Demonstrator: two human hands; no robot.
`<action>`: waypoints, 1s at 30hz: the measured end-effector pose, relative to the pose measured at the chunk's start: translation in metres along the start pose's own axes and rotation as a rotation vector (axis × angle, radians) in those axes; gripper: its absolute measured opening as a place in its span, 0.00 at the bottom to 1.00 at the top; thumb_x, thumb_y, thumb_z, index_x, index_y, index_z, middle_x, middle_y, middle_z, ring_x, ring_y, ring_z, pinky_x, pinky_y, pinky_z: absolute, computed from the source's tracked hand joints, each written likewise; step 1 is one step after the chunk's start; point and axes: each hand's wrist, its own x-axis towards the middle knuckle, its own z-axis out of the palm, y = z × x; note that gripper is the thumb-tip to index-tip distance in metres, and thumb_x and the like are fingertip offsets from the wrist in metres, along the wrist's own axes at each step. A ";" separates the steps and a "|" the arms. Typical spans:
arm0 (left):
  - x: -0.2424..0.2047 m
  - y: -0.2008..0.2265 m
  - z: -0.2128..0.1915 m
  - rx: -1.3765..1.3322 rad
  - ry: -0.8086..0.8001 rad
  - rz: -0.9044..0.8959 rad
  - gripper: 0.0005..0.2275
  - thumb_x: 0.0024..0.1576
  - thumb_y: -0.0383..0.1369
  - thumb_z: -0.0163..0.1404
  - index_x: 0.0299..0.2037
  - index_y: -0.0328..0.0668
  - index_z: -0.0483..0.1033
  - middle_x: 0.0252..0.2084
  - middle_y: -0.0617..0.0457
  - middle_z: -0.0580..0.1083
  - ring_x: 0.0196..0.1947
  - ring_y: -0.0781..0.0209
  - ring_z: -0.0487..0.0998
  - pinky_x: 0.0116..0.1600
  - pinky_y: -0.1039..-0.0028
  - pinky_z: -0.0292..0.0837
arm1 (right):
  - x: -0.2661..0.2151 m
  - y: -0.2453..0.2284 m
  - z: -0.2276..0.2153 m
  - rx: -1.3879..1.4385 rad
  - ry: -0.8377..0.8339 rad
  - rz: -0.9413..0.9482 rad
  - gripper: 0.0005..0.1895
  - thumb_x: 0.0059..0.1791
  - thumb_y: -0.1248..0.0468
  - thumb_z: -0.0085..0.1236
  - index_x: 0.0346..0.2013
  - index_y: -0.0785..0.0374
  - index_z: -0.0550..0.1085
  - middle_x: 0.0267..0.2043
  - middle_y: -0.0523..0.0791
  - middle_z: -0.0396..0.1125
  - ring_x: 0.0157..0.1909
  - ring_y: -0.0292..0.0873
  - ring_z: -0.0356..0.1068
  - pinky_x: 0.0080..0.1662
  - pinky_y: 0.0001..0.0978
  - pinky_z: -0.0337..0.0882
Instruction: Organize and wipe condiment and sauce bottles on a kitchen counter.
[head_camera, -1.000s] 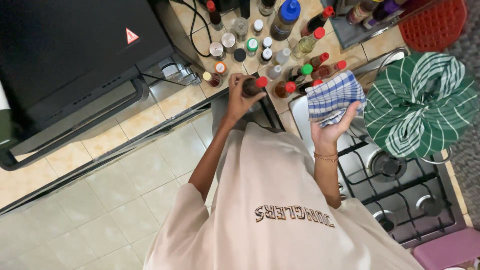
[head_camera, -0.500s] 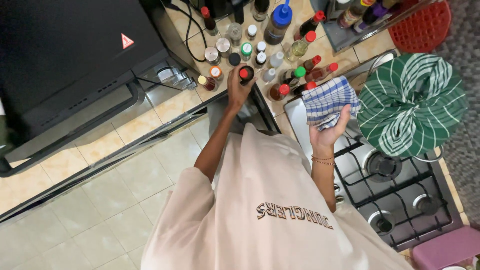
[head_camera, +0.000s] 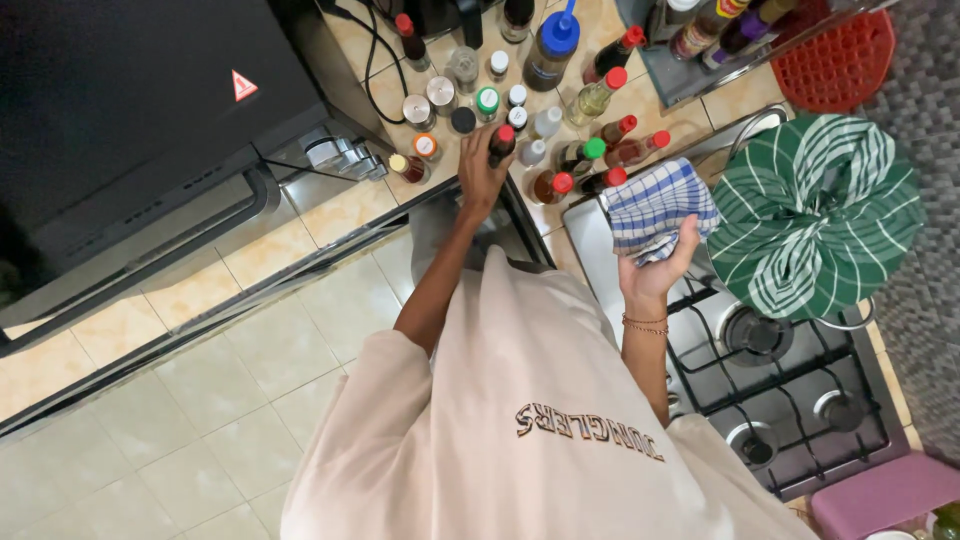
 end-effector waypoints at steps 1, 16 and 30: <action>-0.001 0.001 0.001 0.000 -0.001 -0.004 0.29 0.45 0.26 0.68 0.58 0.43 0.71 0.56 0.46 0.73 0.56 0.42 0.70 0.62 0.59 0.66 | -0.001 0.000 0.001 -0.002 0.001 0.003 0.24 0.59 0.47 0.49 0.60 0.61 0.70 0.54 0.41 0.70 0.53 0.39 0.71 0.53 0.34 0.72; -0.012 -0.032 0.021 -0.058 -0.010 -0.077 0.31 0.52 0.25 0.62 0.66 0.41 0.61 0.63 0.44 0.65 0.57 0.42 0.75 0.56 0.62 0.75 | 0.008 0.001 0.000 0.040 0.018 0.051 0.25 0.57 0.47 0.51 0.60 0.62 0.70 0.58 0.41 0.70 0.59 0.40 0.70 0.63 0.37 0.70; -0.003 -0.034 0.035 -0.141 -0.083 -0.169 0.32 0.58 0.21 0.54 0.72 0.48 0.56 0.69 0.46 0.64 0.45 0.55 0.82 0.50 0.64 0.78 | 0.012 0.007 0.008 -0.002 0.020 0.042 0.24 0.56 0.49 0.51 0.60 0.63 0.70 0.59 0.43 0.69 0.61 0.42 0.69 0.65 0.38 0.68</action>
